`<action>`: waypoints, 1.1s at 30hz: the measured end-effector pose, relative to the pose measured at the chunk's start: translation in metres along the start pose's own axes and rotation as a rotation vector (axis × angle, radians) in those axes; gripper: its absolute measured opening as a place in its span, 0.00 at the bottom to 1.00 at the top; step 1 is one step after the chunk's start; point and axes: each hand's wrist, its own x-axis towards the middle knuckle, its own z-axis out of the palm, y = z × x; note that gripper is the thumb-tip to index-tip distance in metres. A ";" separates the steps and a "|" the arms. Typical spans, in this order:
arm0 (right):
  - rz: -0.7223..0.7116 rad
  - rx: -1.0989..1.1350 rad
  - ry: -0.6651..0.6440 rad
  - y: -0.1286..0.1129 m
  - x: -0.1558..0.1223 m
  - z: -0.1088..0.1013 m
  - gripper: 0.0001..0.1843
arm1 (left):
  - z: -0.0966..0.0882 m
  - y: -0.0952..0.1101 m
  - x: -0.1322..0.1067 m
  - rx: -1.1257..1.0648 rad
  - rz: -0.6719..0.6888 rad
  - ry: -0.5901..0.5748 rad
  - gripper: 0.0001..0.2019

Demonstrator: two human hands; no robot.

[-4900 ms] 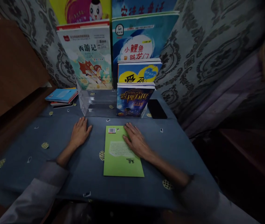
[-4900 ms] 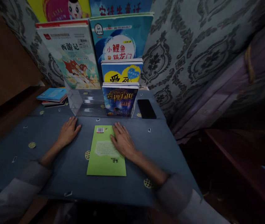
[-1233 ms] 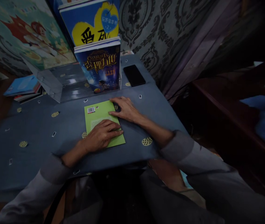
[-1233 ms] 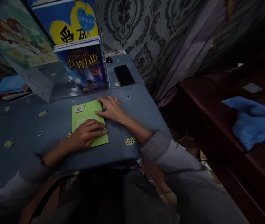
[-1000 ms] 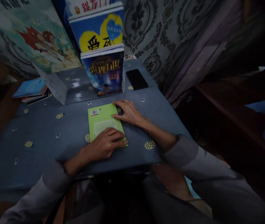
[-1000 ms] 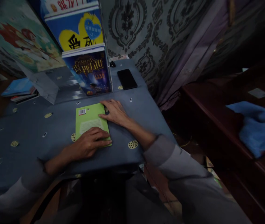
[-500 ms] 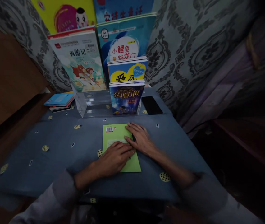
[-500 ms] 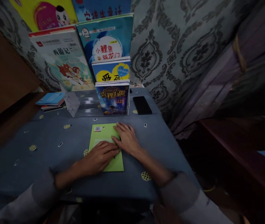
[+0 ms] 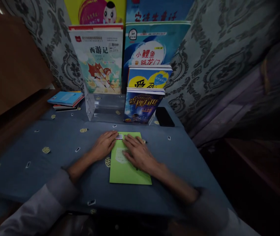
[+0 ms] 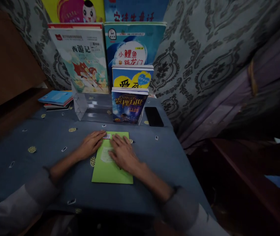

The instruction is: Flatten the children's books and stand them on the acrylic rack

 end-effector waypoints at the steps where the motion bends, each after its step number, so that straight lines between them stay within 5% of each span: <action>1: -0.051 0.030 -0.033 -0.009 0.004 0.001 0.27 | -0.001 -0.002 0.000 -0.030 0.003 -0.002 0.19; 6: -0.169 0.081 -0.116 -0.040 0.009 0.012 0.30 | -0.004 -0.011 0.002 -0.141 0.016 -0.027 0.20; 17: -0.213 0.050 -0.096 -0.065 -0.035 0.023 0.33 | -0.002 -0.007 0.000 -0.083 -0.024 -0.033 0.20; 33: -0.084 0.087 -0.010 -0.018 -0.086 0.010 0.43 | -0.003 0.000 -0.001 -0.024 -0.004 -0.013 0.21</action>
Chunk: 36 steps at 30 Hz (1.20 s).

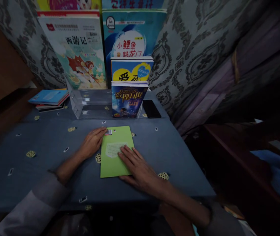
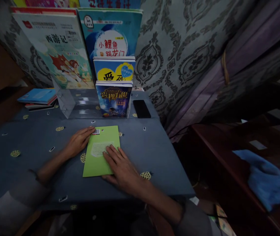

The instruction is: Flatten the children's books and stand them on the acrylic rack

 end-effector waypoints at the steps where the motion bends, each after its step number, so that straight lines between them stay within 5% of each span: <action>1: 0.002 0.000 -0.016 0.001 0.000 -0.001 0.43 | 0.000 0.001 0.000 0.002 0.002 0.004 0.21; 15: 0.005 0.003 -0.036 0.008 0.001 -0.007 0.39 | 0.006 0.004 0.000 0.018 -0.044 0.044 0.21; 24: 0.077 -0.038 -0.017 0.023 0.009 -0.013 0.34 | 0.014 0.001 0.029 -0.057 -0.066 -0.037 0.23; 30: 0.096 0.086 -0.065 0.036 0.012 -0.032 0.35 | 0.007 -0.030 0.021 0.110 -0.244 -0.028 0.30; 36: 0.331 0.028 0.101 0.084 0.028 -0.031 0.31 | -0.023 -0.070 -0.011 0.271 -0.455 -0.048 0.31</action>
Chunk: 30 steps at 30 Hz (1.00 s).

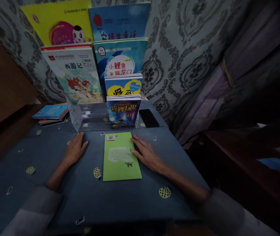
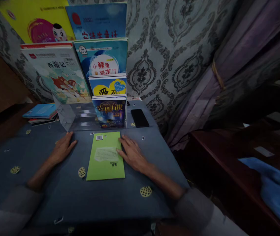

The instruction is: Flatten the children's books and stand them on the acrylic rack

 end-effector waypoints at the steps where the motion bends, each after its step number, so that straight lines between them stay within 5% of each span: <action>1: 0.030 -0.030 0.035 0.007 0.004 0.002 0.31 | -0.004 -0.007 -0.002 0.019 -0.032 -0.008 0.31; 10: 0.038 -0.199 0.174 0.033 0.002 0.016 0.32 | -0.034 -0.054 -0.017 0.160 -0.286 0.010 0.32; 18: 0.035 -0.227 0.152 0.031 0.002 0.013 0.30 | -0.042 -0.055 -0.022 0.242 -0.290 0.073 0.30; 22: 0.044 -0.202 0.103 0.021 0.004 0.009 0.29 | -0.043 -0.024 -0.022 0.151 -0.095 0.114 0.25; 27: 0.011 -0.101 0.039 -0.003 0.013 0.007 0.26 | -0.025 0.051 -0.008 -0.110 0.407 0.076 0.20; 30: 0.044 -0.072 0.076 -0.010 0.016 0.011 0.25 | -0.009 0.087 0.002 -0.166 0.557 0.017 0.19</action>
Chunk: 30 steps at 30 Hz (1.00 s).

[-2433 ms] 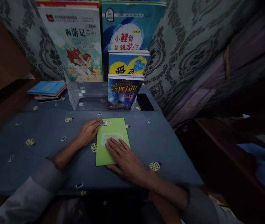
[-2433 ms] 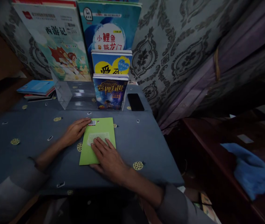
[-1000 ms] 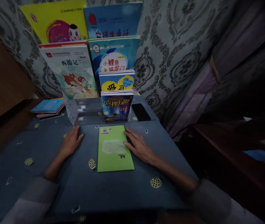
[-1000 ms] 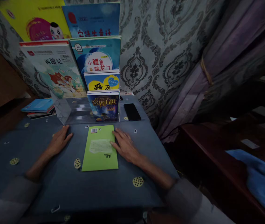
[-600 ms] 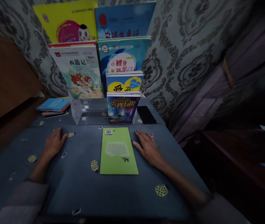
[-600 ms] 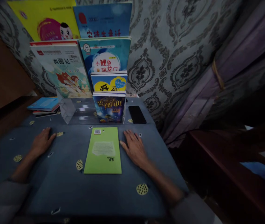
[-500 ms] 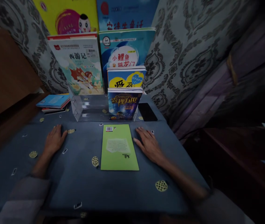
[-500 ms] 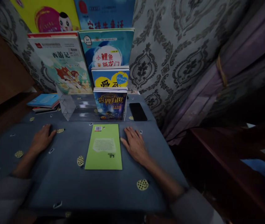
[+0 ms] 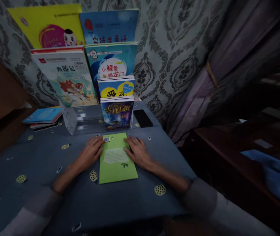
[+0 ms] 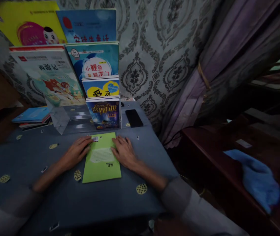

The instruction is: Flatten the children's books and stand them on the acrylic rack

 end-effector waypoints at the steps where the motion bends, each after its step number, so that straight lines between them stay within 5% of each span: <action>1: 0.008 0.006 0.021 -0.001 0.000 0.002 0.24 | 0.007 0.004 0.006 -0.012 0.023 -0.004 0.19; 6: -0.038 0.038 0.094 0.006 -0.002 0.009 0.22 | 0.029 0.007 0.018 -0.023 0.066 0.026 0.19; 18: -0.058 0.031 0.067 0.004 -0.001 0.005 0.23 | 0.044 0.033 0.072 -0.107 0.222 -0.113 0.22; 30: -0.077 0.030 0.047 0.005 -0.002 0.004 0.24 | 0.046 0.029 0.077 -0.116 0.249 -0.141 0.23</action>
